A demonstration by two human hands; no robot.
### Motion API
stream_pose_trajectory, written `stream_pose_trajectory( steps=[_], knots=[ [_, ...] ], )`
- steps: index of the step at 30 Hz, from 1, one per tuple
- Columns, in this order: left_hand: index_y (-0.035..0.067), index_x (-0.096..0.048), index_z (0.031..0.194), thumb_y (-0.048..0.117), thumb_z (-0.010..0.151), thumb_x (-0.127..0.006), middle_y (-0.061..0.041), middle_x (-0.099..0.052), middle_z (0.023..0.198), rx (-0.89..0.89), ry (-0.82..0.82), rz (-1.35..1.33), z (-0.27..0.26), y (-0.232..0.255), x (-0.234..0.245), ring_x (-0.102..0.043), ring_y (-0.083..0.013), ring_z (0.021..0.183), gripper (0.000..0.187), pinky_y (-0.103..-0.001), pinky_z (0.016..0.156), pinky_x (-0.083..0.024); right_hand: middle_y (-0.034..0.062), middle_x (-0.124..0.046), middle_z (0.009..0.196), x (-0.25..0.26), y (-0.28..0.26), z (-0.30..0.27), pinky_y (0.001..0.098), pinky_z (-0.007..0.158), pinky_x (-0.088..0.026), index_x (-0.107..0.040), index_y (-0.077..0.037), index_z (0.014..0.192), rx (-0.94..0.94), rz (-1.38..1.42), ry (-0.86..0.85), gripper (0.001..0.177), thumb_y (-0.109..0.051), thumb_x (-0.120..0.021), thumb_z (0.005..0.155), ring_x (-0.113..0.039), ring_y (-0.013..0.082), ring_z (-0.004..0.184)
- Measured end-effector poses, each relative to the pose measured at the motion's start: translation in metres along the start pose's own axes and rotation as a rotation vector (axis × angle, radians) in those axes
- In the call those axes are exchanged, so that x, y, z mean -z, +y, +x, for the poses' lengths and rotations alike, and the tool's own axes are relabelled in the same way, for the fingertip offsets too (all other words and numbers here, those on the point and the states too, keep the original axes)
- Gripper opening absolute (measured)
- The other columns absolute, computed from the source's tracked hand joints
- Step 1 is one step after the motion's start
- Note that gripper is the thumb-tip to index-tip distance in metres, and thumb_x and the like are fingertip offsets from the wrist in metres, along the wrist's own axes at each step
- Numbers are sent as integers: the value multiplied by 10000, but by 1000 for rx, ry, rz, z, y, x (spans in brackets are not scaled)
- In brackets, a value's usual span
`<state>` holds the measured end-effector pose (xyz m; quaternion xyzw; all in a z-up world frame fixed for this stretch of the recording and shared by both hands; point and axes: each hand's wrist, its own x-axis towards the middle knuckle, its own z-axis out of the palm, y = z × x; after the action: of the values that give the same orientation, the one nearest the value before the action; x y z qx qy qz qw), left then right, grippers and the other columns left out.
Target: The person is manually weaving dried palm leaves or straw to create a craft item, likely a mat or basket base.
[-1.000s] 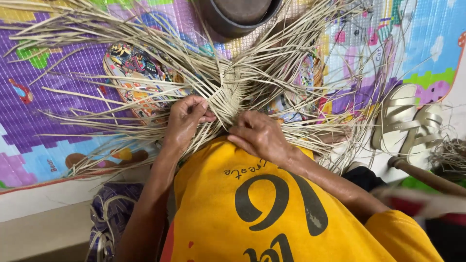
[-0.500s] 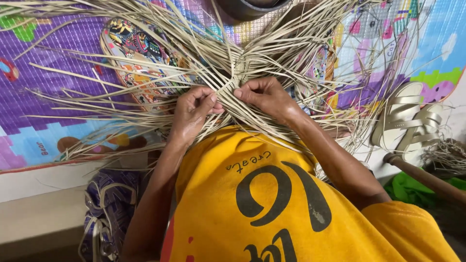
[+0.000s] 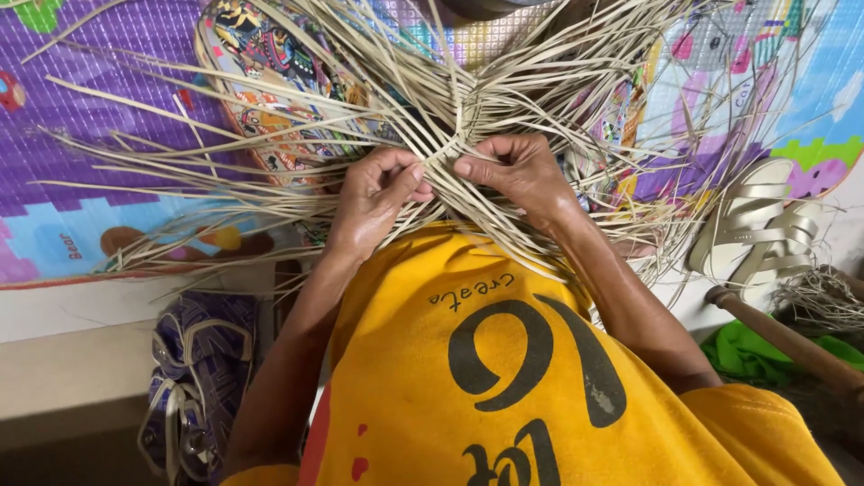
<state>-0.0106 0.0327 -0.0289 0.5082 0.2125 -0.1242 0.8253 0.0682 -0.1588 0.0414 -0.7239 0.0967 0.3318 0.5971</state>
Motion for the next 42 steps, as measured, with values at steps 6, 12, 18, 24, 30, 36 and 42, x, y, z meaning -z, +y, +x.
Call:
stream_pose_trajectory(
  steps=[6, 12, 18, 24, 30, 36, 42],
  knots=[
    [-126, -661, 1076, 43, 987, -662, -130, -591, 863, -33, -45, 10, -2, 2, -3, -764, -257, 817, 191, -393, 774, -677, 30, -656, 626, 0, -4, -6, 217, 653, -424, -761, -38, 825, -49, -61, -48, 204, -186, -901, 829, -497, 71, 592],
    [-115, -663, 1077, 46, 990, -659, -128, -578, 892, -52, -73, 15, -1, -3, -3, -764, -271, 834, 183, -403, 776, -676, 8, -636, 594, -12, -16, -19, 180, 696, -446, -732, -75, 734, -47, -103, -42, 235, -180, -934, 794, -495, 40, 567],
    [-137, -619, 1078, 57, 1019, -605, -106, -523, 876, -91, -100, 36, -1, -3, -2, -750, -270, 858, 203, -409, 786, -668, 129, -625, 971, 0, -4, -11, 440, 804, -558, -689, -62, 1166, 651, -929, 197, 586, -478, -920, 823, -673, 317, 902],
    [-60, -684, 1036, 29, 1015, -598, -96, -495, 798, -277, -141, 396, -6, 19, -10, -682, -232, 821, 125, -373, 655, -613, 144, -638, 882, -15, -4, 14, 416, 737, -536, -751, -25, 1072, 856, -819, -33, 195, -193, -764, 976, -659, 311, 833],
    [-5, -709, 1004, 31, 1004, -609, -152, -546, 922, -345, -70, 534, -12, 39, -15, -625, -279, 905, 106, -441, 829, -524, 141, -660, 867, -14, 3, 15, 405, 699, -568, -733, -21, 1000, 838, -526, -149, 125, -138, -754, 958, -690, 294, 786],
    [-9, -722, 1072, 113, 994, -663, -90, -543, 965, -185, -173, 250, -5, 7, 0, -512, -196, 1015, 157, -410, 961, -432, 139, -634, 1065, -5, 30, -4, 436, 787, -552, -756, -56, 963, 1007, -713, -35, 72, -98, -777, 907, -657, 329, 956],
    [42, -770, 983, 102, 990, -711, -87, -552, 919, -238, -138, 335, -1, 2, -3, -561, -177, 923, 85, -339, 851, -432, 134, -652, 946, 4, -32, -28, 359, 689, -516, -694, -34, 885, 748, -210, -178, 147, -57, -838, 864, -638, 251, 836]
  ],
)
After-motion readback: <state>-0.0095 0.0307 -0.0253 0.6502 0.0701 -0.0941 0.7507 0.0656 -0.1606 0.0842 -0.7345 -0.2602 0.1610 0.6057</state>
